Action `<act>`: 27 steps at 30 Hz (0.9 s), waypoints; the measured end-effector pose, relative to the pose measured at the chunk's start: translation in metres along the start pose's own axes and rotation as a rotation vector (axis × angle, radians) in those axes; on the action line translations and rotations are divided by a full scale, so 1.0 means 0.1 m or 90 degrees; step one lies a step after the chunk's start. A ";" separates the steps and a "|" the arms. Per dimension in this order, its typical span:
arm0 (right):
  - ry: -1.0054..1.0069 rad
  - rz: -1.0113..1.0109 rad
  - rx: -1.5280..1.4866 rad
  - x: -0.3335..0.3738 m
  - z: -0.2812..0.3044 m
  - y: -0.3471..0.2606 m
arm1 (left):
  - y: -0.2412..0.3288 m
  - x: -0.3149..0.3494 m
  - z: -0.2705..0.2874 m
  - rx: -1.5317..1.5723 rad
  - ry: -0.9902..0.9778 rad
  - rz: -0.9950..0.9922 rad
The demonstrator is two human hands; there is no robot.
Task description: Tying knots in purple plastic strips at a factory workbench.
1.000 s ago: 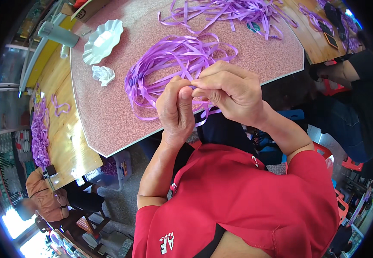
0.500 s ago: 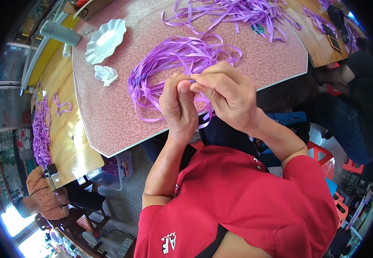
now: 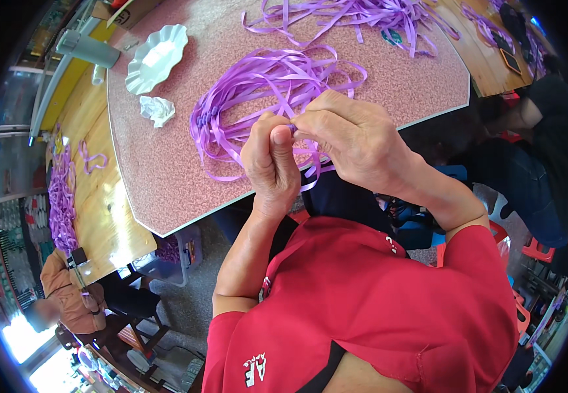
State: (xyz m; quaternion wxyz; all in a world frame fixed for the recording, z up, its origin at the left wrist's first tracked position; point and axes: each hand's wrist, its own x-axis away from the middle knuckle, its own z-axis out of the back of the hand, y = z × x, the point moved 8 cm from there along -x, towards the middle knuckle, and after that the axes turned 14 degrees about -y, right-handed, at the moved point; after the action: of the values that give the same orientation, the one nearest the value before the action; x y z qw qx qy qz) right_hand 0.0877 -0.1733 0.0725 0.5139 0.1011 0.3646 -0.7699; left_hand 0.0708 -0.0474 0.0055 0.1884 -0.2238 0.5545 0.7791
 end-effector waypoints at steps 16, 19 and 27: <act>0.055 -0.112 -0.242 -0.06 0.01 0.24 | -0.01 -0.06 -0.01 0.227 0.000 0.060; 0.052 -0.082 -0.224 -0.05 0.05 0.20 | -0.03 -0.03 -0.02 0.257 -0.023 0.097; 0.057 -0.055 -0.153 -0.03 0.10 0.15 | -0.04 -0.03 -0.04 0.421 -0.030 0.114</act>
State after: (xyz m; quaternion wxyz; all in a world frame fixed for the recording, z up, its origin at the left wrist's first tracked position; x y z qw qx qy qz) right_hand 0.1042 -0.1808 0.0746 0.4720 0.0575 0.4812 -0.7364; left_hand 0.0756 -0.0499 0.0030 0.1944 -0.0826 0.7898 0.5758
